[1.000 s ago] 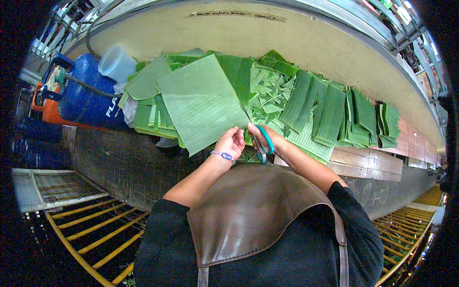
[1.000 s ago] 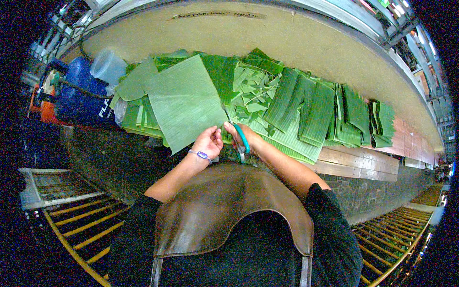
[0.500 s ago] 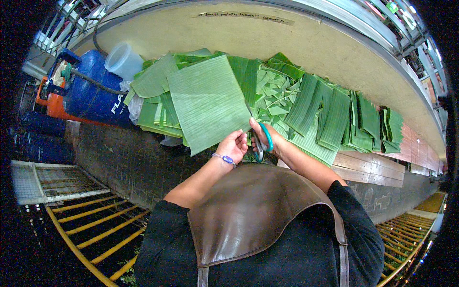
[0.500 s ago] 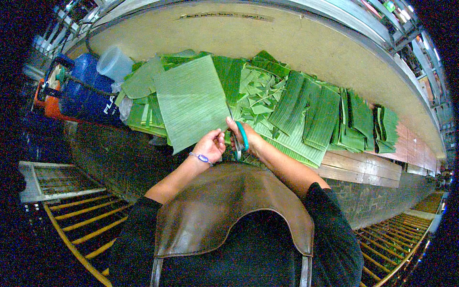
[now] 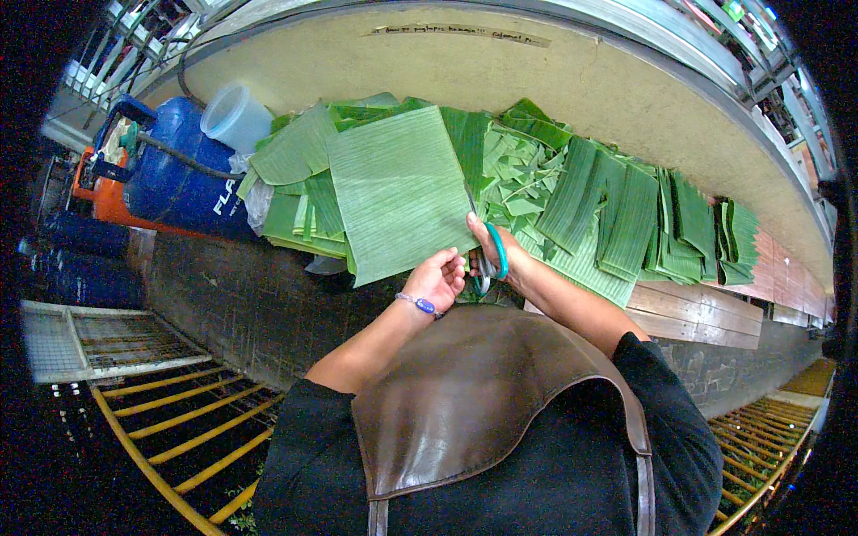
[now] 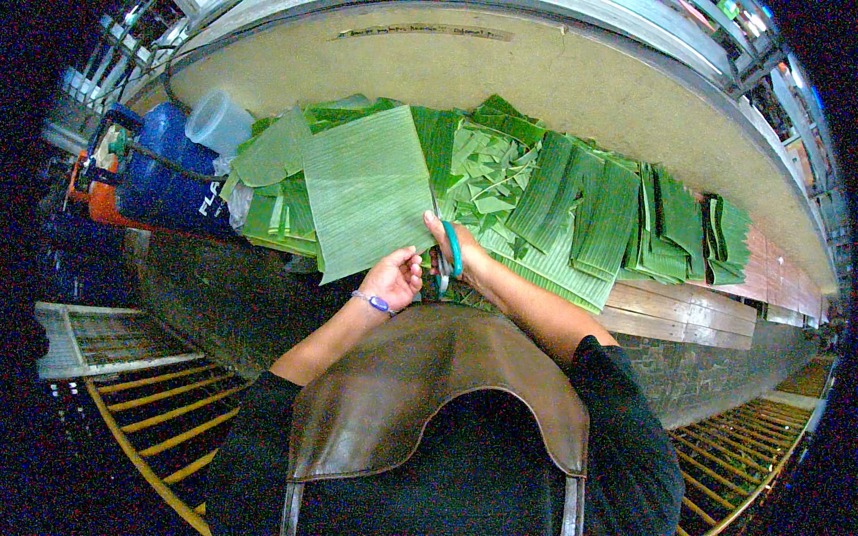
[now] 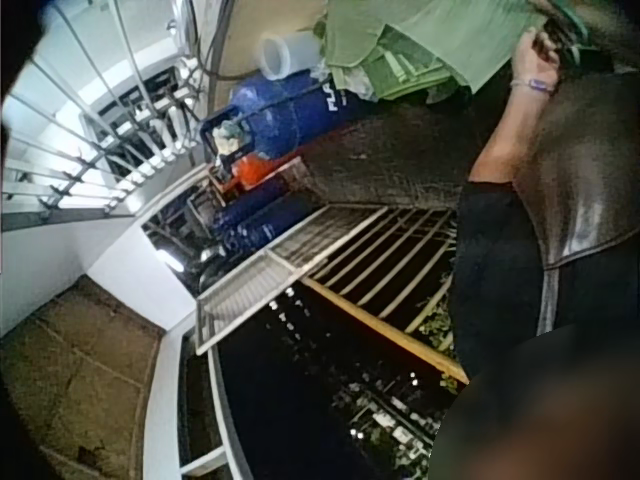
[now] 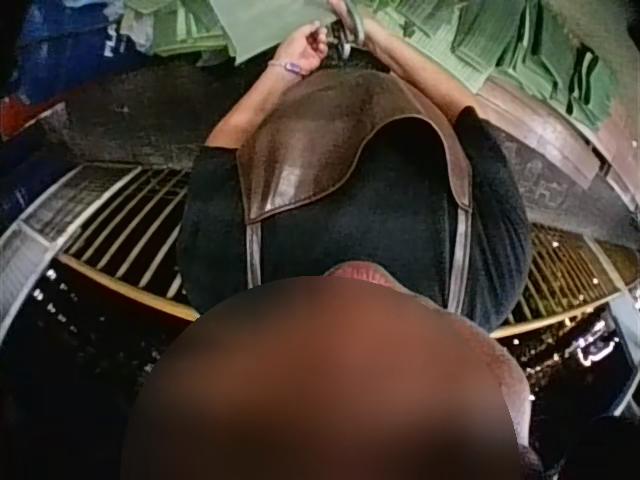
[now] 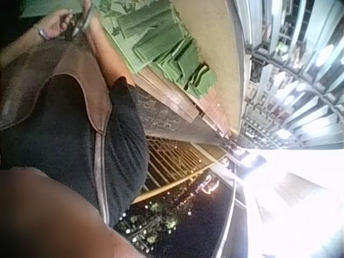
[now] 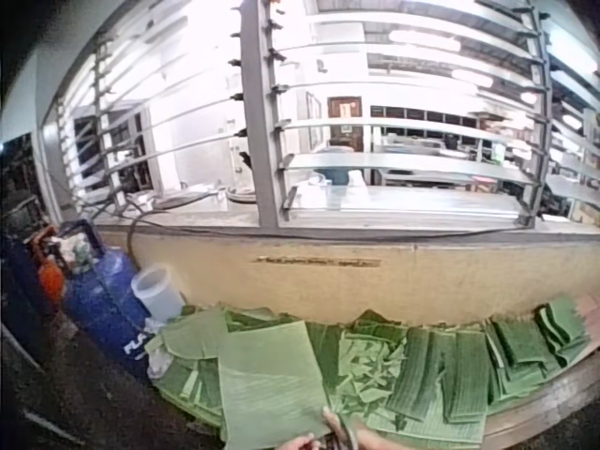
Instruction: The person uses shears to cut large green leaves into smaller rectangular pieces on a wooden workbench. The person repeatedly picks up leaves, trims edges, and stacks the cut pieces into a neat pile.
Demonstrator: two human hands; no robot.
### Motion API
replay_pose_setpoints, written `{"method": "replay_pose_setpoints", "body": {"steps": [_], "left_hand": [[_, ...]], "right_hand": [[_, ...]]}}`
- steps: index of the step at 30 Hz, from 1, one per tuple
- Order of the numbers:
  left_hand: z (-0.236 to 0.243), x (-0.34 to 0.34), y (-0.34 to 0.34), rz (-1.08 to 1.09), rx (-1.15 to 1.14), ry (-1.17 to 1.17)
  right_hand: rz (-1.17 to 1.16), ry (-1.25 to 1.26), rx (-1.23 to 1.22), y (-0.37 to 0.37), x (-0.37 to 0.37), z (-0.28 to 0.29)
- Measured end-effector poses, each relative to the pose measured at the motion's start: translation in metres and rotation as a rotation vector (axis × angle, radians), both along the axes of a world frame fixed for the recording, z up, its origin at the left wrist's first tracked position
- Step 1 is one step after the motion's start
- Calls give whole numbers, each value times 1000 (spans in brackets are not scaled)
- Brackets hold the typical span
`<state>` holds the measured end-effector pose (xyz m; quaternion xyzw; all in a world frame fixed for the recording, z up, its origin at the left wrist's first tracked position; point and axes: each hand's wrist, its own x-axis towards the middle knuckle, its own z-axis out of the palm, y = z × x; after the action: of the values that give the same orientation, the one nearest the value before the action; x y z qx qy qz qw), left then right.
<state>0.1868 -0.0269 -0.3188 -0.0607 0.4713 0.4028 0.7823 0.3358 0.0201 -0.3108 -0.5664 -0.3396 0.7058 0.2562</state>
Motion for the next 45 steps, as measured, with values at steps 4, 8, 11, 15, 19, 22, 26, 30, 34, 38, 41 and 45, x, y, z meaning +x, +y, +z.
{"method": "replay_pose_setpoints", "body": {"steps": [4,8,11,15,19,22,26,30,34,38,41,45], "left_hand": [[4,-1,-2,5,1,21],[3,-5,-6,-61,30,2],[2,-8,-8,-72,42,-6],[2,-11,-11,-79,61,-24],[6,-13,-12,-87,26,8],[9,-16,-16,-71,41,17],[12,-25,-21,-171,108,-55],[14,-28,-24,-187,117,-33],[17,-29,-26,-205,118,18],[22,-32,-28,-234,146,9],[28,-34,-32,-249,152,40],[35,-37,-36,-317,204,29]], "right_hand": [[5,24,-16,3,0,-3],[19,139,-15,17,-1,-9],[119,146,-29,22,2,-8],[26,47,11,14,-4,0],[-17,55,32,8,-7,5],[9,68,-13,12,-5,0],[-59,196,19,24,-8,-13],[-58,177,13,28,-10,-20],[-44,99,107,22,-7,-23],[-42,15,140,21,-7,-26],[-102,143,109,23,-8,-27],[-105,242,11,34,-3,-31]]}}
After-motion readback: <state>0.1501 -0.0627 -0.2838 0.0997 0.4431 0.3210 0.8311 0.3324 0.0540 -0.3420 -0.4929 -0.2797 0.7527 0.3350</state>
